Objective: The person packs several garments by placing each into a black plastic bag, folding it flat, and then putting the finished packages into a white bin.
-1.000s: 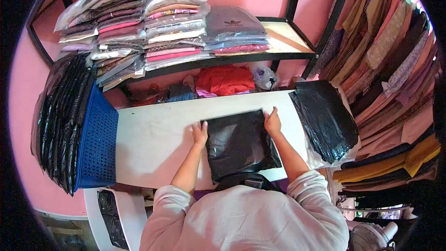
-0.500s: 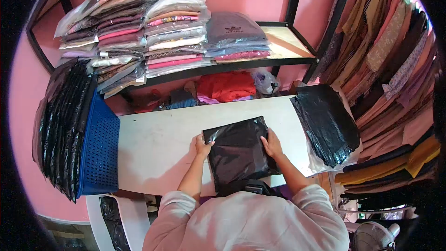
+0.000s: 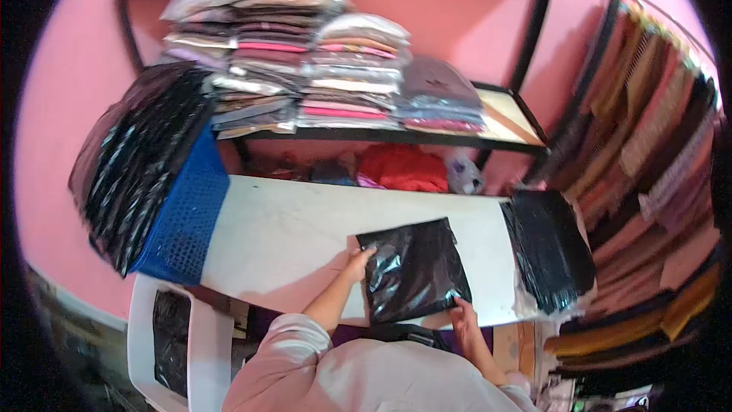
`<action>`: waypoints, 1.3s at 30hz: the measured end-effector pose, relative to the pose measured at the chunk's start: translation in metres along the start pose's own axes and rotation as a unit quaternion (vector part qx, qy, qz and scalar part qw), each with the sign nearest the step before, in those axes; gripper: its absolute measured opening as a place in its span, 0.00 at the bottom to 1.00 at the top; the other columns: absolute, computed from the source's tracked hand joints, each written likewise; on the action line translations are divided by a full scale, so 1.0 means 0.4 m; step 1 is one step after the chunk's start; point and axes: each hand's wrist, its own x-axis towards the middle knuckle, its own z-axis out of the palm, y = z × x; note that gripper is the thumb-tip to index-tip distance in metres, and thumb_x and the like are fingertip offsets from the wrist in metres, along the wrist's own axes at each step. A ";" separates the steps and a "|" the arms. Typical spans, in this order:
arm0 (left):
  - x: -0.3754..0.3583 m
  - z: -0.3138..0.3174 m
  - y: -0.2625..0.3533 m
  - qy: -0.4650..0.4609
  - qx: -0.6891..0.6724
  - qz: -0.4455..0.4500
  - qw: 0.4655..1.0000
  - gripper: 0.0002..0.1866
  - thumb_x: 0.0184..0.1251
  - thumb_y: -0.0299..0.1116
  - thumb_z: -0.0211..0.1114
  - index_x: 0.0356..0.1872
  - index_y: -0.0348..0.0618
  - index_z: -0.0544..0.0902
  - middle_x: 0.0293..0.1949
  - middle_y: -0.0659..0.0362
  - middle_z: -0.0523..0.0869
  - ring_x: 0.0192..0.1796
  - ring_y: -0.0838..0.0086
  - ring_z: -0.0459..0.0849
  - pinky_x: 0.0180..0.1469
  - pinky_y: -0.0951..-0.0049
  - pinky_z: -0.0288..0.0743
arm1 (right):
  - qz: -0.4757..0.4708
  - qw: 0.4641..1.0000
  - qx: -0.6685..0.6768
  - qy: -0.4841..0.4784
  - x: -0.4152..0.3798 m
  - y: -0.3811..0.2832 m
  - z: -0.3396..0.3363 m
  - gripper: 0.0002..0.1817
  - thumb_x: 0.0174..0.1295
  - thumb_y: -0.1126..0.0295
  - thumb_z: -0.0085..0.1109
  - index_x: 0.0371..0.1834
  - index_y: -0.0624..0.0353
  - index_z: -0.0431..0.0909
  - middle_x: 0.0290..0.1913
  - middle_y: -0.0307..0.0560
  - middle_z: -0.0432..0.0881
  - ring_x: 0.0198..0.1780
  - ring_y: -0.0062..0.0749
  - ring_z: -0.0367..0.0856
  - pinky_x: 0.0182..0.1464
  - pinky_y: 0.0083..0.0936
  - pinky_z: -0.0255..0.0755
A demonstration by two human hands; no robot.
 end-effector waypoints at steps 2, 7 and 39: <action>0.007 -0.036 -0.026 0.019 0.021 -0.001 1.000 0.11 0.53 0.30 0.62 0.37 0.38 0.77 0.34 0.54 0.82 0.34 0.66 0.81 0.37 0.63 0.76 | 0.088 0.989 0.004 -0.116 0.052 0.015 -0.068 0.09 0.50 0.72 0.61 0.32 0.63 0.72 0.22 0.42 0.73 0.17 0.27 0.70 0.17 0.22 0.65; -0.081 -0.085 -0.047 0.058 0.019 0.034 0.998 0.11 0.59 0.32 0.59 0.41 0.39 0.76 0.38 0.56 0.81 0.38 0.68 0.79 0.42 0.65 0.74 | 0.107 0.984 -0.031 -0.141 -0.009 0.042 0.108 0.16 0.54 0.69 0.58 0.46 0.62 0.72 0.44 0.49 0.78 0.47 0.40 0.75 0.54 0.40 0.67; -0.644 -0.033 0.886 0.098 0.252 0.431 0.861 0.09 0.55 0.23 0.61 0.38 0.38 0.78 0.36 0.61 0.82 0.38 0.77 0.79 0.46 0.74 0.71 | -0.138 0.883 -0.035 -0.447 -0.376 0.005 0.998 0.30 0.52 0.79 0.55 0.60 0.54 0.58 0.51 0.43 0.70 0.49 0.32 0.72 0.51 0.29 0.69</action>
